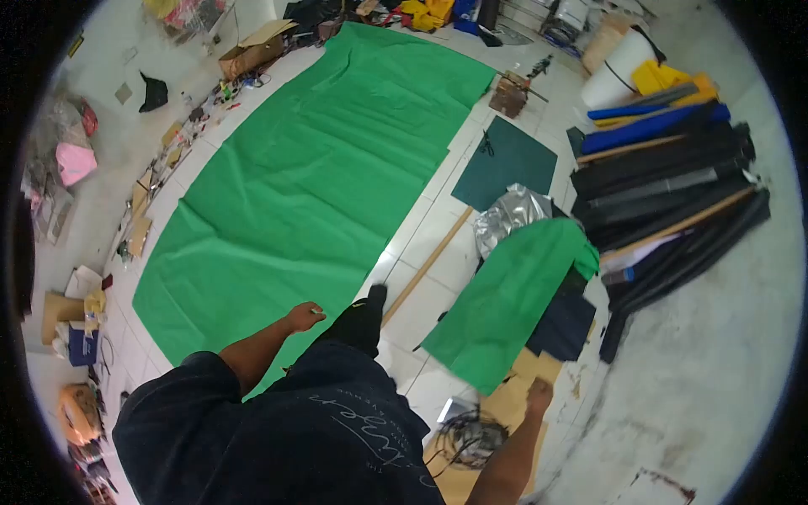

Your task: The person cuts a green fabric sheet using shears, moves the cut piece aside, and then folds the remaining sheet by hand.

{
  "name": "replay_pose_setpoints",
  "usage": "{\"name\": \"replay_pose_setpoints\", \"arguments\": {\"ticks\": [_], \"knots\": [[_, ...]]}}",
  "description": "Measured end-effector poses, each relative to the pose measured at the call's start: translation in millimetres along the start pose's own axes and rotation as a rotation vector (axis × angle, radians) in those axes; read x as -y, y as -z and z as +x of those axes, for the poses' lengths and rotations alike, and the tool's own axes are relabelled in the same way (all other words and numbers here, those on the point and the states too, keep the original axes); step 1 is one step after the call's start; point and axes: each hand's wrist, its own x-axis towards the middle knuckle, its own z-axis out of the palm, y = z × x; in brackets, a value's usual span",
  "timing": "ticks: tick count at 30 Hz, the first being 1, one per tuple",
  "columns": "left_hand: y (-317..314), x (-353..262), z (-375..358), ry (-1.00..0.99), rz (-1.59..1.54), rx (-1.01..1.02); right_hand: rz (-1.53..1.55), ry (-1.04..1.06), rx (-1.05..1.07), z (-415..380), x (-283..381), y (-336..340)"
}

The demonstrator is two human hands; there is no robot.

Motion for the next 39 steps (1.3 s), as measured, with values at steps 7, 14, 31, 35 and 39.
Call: {"name": "replay_pose_setpoints", "arguments": {"ticks": [7, 14, 31, 35, 39], "knots": [[-32.3, 62.3, 187.7, -0.147, 0.677, 0.379, -0.304, 0.442, 0.237, 187.6, 258.4, -208.9], [104.5, -156.0, 310.4, 0.152, 0.044, -0.111, -0.691, 0.174, 0.866, 199.5, 352.7, -383.1], [53.2, -453.3, 523.8, 0.455, -0.527, -0.382, -1.063, 1.099, 1.628, 619.5, 641.9, -610.9], [25.5, -574.0, 548.7, 0.504, -0.160, -0.370, -1.309, 1.284, 1.886, 691.0, 676.3, -627.1], [28.7, -651.1, 546.4, 0.601, -0.294, -0.096, -1.368, 1.082, 2.024, 712.0, 729.5, -618.1]]}}
